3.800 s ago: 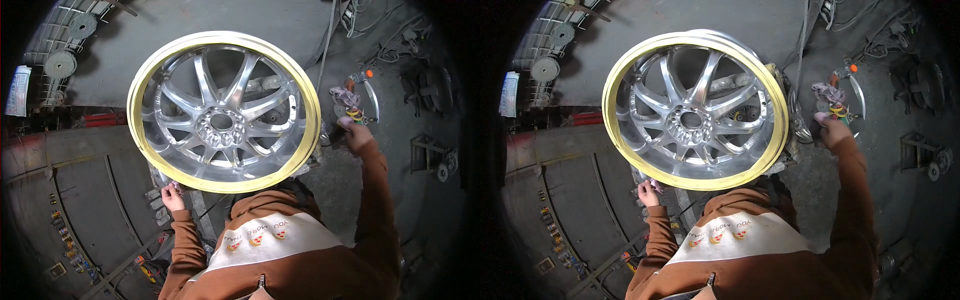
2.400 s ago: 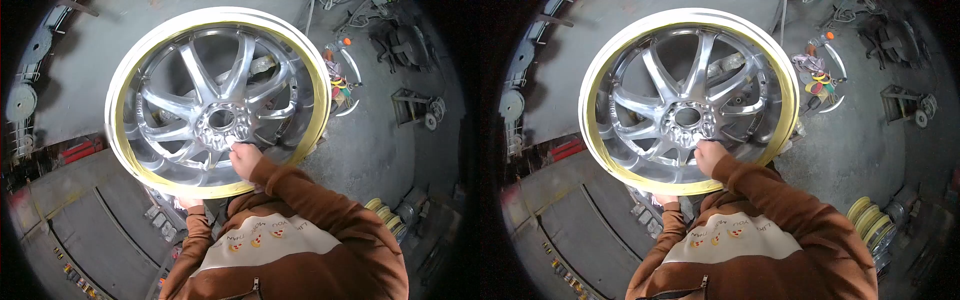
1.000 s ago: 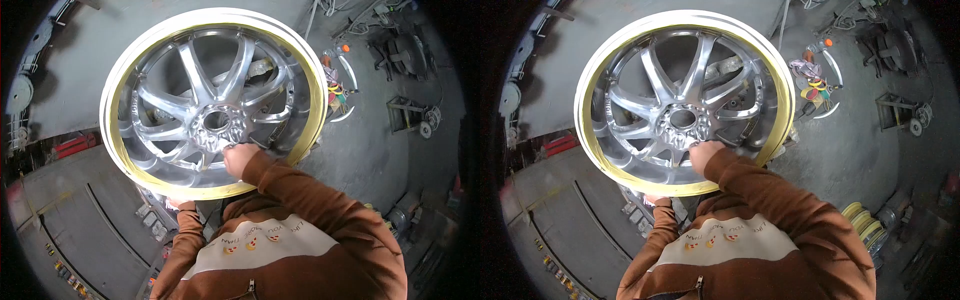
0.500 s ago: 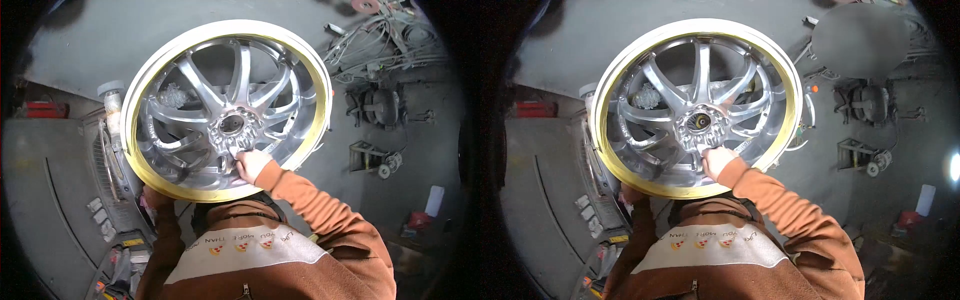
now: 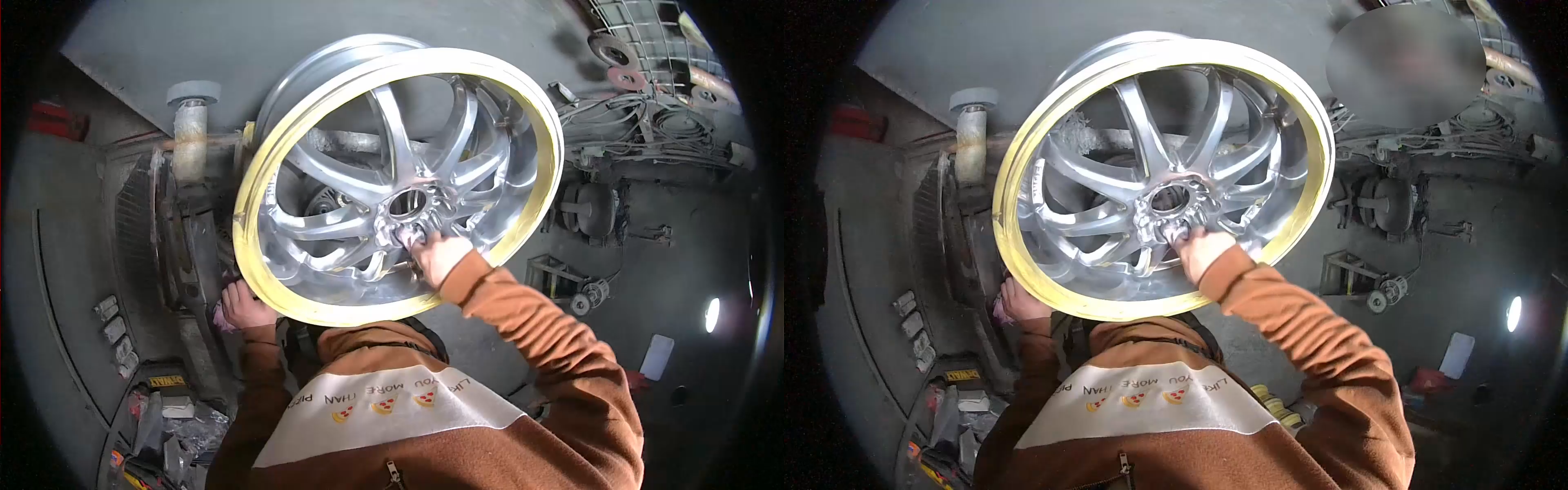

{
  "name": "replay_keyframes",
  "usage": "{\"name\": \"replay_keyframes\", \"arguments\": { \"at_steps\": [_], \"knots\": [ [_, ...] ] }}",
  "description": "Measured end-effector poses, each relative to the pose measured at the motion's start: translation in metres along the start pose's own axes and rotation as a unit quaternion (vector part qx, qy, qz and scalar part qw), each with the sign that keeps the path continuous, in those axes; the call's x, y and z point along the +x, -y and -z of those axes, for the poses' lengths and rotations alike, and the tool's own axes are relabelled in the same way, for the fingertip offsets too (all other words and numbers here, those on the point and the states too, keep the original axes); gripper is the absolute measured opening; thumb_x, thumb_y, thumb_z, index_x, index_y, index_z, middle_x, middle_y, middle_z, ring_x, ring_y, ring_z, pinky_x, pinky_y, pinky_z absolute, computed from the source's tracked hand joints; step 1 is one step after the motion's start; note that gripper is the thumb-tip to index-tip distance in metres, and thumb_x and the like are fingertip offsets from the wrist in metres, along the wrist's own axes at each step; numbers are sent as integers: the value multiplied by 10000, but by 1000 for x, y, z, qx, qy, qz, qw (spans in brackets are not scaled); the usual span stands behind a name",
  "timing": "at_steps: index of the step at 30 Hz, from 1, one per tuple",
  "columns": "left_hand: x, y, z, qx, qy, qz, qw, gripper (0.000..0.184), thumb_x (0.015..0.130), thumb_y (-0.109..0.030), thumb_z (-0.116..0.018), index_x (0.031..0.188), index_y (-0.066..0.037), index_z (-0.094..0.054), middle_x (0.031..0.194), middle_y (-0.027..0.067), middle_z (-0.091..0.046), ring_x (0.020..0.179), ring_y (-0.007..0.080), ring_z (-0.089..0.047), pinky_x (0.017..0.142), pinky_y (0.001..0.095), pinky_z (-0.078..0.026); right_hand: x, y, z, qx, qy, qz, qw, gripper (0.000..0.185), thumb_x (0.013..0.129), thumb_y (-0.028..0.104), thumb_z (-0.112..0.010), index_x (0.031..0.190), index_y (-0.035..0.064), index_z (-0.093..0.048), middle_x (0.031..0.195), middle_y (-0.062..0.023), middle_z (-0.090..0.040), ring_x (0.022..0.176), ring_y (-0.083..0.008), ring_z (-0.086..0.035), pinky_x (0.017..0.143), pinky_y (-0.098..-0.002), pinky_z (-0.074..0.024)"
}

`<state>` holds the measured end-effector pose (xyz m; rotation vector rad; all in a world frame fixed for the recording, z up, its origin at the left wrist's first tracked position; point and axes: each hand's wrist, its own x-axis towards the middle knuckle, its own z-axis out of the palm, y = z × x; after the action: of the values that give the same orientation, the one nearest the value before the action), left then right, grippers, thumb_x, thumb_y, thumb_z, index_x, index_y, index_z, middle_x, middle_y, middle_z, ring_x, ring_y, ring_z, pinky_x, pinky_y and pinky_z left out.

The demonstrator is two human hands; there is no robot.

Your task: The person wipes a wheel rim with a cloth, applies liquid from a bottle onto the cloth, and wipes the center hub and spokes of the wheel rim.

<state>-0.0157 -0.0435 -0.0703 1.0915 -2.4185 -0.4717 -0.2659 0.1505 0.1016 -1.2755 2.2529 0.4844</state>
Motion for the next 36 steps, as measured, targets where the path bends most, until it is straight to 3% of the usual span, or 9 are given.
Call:
{"name": "replay_keyframes", "arguments": {
  "at_steps": [13,17,20,22,23,25,27,31,36],
  "knots": [
    [-3,6,0,5,11,10,1000,235,793,-292,-549,785,-58,-571,735,116,-478,718,317,-499,603,433,-403,13,8,17,-125,51,3,991,207,869,185,-441,956,85,-600,846,-208,-607,627,-295,-652,558,-411,-517],
    [-2,7,0,0,14,16,1000,225,767,-282,-567,738,-60,-538,717,115,-454,704,314,-492,589,432,-397,4,11,-15,93,-4,-24,995,239,842,117,-463,1001,50,-629,753,-194,-632,614,-311,-638,544,-390,-501],
    [0,4,2,14,4,19,1000,222,760,-277,-571,724,-63,-524,716,114,-450,700,314,-489,587,430,-395,9,33,-25,694,-9,-204,691,178,861,88,-440,928,28,-594,656,-37,-556,565,-157,-514,529,-276,-416],
    [0,3,1,11,7,19,1000,217,757,-274,-573,724,-65,-525,718,112,-452,699,314,-488,588,431,-394,19,44,-11,862,-11,-240,447,114,855,86,-445,862,62,-557,638,-9,-491,546,-123,-432,515,-232,-352],
    [0,5,2,12,10,14,1000,213,755,-271,-575,724,-67,-525,720,110,-454,698,315,-488,589,432,-393,22,44,-18,880,-29,-236,412,132,862,96,-440,837,52,-562,662,-16,-521,554,-121,-449,529,-221,-365],
    [-1,5,2,16,11,17,1000,214,756,-273,-574,721,-67,-526,719,110,-452,699,315,-488,589,434,-393,19,32,-37,727,-6,-210,654,176,869,108,-428,820,25,-575,696,-46,-576,616,-138,-523,585,-260,-424],
    [-1,2,1,14,8,16,1000,216,758,-274,-573,718,-67,-526,717,110,-450,701,316,-488,589,436,-392,16,26,-14,234,0,-79,969,192,849,118,-449,896,18,-606,812,-203,-651,788,-320,-657,737,-408,-508],
    [3,0,2,5,6,10,1000,264,782,-299,-561,687,-60,-499,705,118,-427,700,325,-478,596,445,-391,22,22,12,-64,116,-72,989,255,873,173,-422,998,60,-613,919,-184,-663,854,-294,-665,725,-422,-533],
    [0,2,3,6,7,4,1000,255,787,-291,-556,702,-56,-505,715,120,-436,710,327,-479,606,445,-395,31,27,22,-41,147,-56,987,286,875,189,-415,1046,75,-615,906,-164,-668,849,-323,-658,733,-417,-530]
  ]
}}
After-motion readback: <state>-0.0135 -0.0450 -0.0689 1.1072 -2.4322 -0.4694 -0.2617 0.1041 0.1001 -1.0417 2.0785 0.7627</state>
